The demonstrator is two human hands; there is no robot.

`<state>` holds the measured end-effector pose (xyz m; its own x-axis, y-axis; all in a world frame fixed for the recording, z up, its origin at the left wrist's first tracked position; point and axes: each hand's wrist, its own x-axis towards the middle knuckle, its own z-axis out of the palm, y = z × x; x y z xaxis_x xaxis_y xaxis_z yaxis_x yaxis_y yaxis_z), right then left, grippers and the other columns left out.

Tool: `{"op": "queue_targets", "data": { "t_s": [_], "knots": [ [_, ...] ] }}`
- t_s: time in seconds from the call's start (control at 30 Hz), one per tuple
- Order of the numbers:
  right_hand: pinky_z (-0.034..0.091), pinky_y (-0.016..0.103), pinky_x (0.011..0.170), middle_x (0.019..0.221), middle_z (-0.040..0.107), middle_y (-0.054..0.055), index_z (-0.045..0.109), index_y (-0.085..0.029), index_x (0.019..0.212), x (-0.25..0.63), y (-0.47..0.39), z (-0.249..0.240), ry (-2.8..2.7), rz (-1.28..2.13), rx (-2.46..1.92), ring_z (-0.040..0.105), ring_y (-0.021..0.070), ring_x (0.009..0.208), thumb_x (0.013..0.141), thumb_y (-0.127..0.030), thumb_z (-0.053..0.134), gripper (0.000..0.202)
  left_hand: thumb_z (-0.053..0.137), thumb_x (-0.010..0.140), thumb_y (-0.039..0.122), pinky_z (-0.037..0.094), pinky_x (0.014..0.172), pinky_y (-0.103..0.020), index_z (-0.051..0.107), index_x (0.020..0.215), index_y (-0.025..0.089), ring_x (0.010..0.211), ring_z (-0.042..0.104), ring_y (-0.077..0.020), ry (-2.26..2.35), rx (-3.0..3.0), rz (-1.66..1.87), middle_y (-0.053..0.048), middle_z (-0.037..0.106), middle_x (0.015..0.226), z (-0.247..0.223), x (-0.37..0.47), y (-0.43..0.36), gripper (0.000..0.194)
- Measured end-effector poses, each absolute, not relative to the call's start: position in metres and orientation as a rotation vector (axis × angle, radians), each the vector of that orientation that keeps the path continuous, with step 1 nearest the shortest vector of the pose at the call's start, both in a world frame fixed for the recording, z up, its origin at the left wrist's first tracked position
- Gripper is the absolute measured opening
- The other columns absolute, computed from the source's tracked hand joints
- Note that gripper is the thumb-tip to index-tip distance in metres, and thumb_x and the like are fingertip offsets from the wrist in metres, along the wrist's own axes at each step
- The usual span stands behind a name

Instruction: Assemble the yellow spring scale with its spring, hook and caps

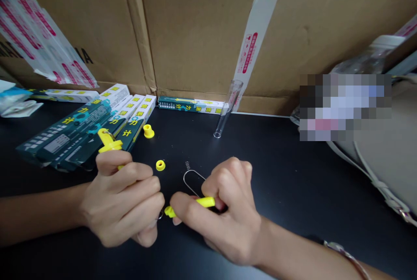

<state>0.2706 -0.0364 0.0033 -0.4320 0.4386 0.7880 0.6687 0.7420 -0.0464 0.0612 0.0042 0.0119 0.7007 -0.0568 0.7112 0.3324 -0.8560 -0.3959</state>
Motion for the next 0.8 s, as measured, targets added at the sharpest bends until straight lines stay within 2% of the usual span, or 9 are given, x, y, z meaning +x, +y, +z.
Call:
{"op": "queue_targets", "data": {
  "t_s": [0.4, 0.8],
  "knots": [
    [0.028, 0.036, 0.064, 0.065, 0.039, -0.002, 0.07, -0.029, 0.073, 0.2702, -0.0354, 0.0055, -2.124, -0.353, -0.792, 0.038, 0.0167, 0.068, 0.09, -0.014, 0.067, 0.023, 0.023, 0.102, 0.018, 0.025, 0.066, -0.039, 0.049, 0.062, 0.02, 0.059, 0.041, -0.0181, -0.227, -2.419, -1.022, 0.001, 0.048, 0.055, 0.0097, 0.062, 0.0053, 0.048],
    [0.027, 0.037, 0.064, 0.065, 0.037, -0.002, 0.067, -0.027, 0.076, 0.2683, -0.0351, 0.003, -2.094, -0.304, -0.783, 0.037, 0.0175, 0.069, 0.096, -0.014, 0.062, 0.024, 0.033, 0.097, 0.018, 0.026, 0.066, -0.038, 0.049, 0.065, 0.021, 0.059, 0.042, -0.0178, -0.259, -2.432, -0.979, 0.002, 0.05, 0.055, 0.0111, 0.0613, 0.0057, 0.036]
  ]
}}
